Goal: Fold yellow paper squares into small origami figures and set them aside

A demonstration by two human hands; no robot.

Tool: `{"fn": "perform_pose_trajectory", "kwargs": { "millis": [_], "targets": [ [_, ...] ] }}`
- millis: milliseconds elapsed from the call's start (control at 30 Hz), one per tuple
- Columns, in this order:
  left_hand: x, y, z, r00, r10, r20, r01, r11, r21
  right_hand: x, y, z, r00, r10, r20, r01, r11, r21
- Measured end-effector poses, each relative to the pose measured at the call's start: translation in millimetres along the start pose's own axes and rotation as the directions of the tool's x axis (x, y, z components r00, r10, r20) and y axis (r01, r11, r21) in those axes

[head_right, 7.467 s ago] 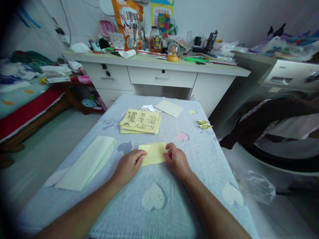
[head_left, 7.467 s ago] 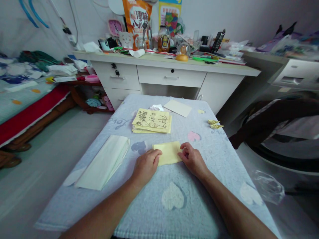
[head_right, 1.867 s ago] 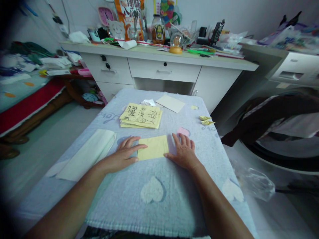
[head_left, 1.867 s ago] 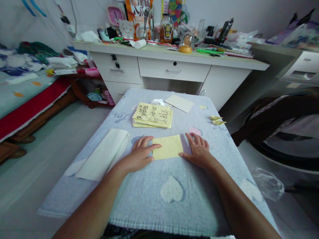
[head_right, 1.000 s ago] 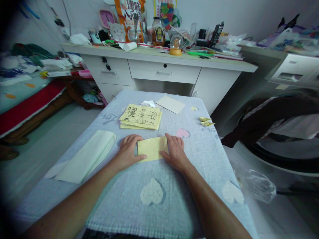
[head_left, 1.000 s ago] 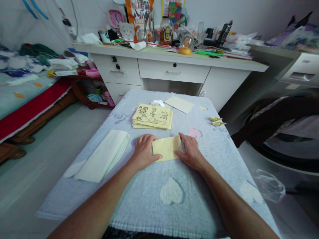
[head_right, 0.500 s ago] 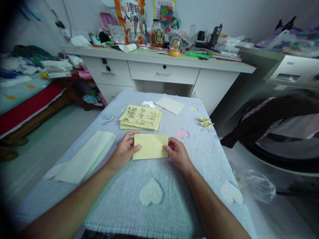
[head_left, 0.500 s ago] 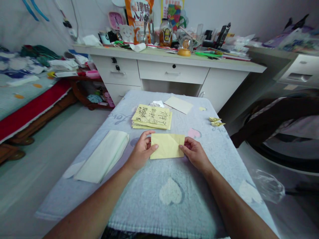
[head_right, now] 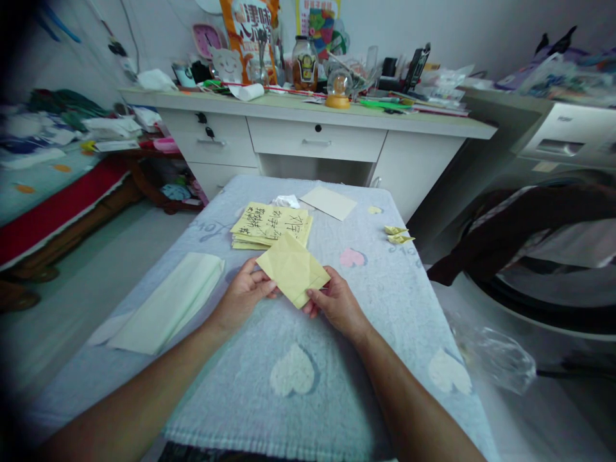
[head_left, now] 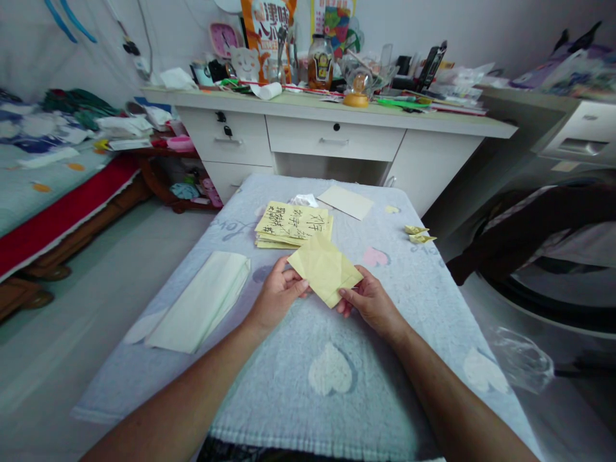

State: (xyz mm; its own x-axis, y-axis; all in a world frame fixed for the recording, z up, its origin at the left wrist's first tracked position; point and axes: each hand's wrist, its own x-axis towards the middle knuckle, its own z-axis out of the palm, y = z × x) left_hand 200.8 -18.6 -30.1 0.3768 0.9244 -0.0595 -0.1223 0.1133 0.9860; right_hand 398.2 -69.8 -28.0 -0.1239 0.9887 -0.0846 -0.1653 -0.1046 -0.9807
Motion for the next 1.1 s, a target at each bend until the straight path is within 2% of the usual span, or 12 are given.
{"fn": "perform_pose_trajectory", "kwargs": {
  "millis": [100, 200, 267, 333, 433, 567, 767, 867, 933, 1000, 1067, 1100],
  "targets": [
    [0, -1, -0.6, 1.000, 0.002, -0.014, -0.002, 1.000, 0.002, -2, 1, 2, 0.999, 0.011, 0.038, -0.008, 0.996, -0.085],
    [0, 0, 0.2, 0.999, -0.008, -0.050, 0.008, 1.000, -0.002, -4, 0, -1, 0.990, -0.136, -0.032, 0.120, 0.943, -0.309],
    [0, 1, 1.1, 0.997, -0.013, -0.071, 0.012, 1.000, -0.003, -7, -2, -5, 0.946, -0.320, -0.049, 0.241, 0.798, -0.553],
    [-1, 1, 1.8, 0.997, -0.010, -0.075, 0.010, 1.000, 0.000, -10, -7, -9, 0.894, -0.446, 0.047, 0.323, 0.568, -0.757],
    [-1, -2, 2.2, 0.998, -0.002, -0.065, 0.004, 1.000, 0.027, -15, -13, -10, 0.870, -0.453, 0.196, 0.359, 0.307, -0.882],
    [-2, -6, 3.3, 1.000, -0.007, -0.020, 0.009, 0.994, 0.104, -17, -14, 0, 0.880, -0.380, 0.283, 0.351, 0.120, -0.929],
    [-7, -6, 6.7, 0.998, 0.014, 0.055, -0.024, 0.983, 0.182, -17, -12, 15, 0.882, -0.286, 0.374, 0.409, 0.070, -0.910],
    [-9, -7, 6.0, 0.995, 0.072, 0.068, -0.091, 0.937, 0.336, -17, -10, 17, 0.883, -0.245, 0.401, 0.429, 0.074, -0.900],
    [-10, -7, 3.9, 0.983, 0.174, 0.065, -0.181, 0.824, 0.536, -16, -8, 17, 0.884, -0.220, 0.412, 0.439, 0.093, -0.894],
    [-10, -7, 1.1, 0.949, 0.308, 0.059, -0.252, 0.636, 0.730, -16, -6, 15, 0.887, -0.194, 0.418, 0.445, 0.121, -0.887],
    [-10, -6, -1.4, 0.914, 0.399, 0.070, -0.271, 0.475, 0.838, -15, -5, 14, 0.887, -0.175, 0.428, 0.454, 0.153, -0.878],
    [-10, -5, -2.3, 0.909, 0.406, 0.092, -0.278, 0.428, 0.860, -15, -5, 13, 0.886, -0.173, 0.430, 0.457, 0.168, -0.873]
  ]
}}
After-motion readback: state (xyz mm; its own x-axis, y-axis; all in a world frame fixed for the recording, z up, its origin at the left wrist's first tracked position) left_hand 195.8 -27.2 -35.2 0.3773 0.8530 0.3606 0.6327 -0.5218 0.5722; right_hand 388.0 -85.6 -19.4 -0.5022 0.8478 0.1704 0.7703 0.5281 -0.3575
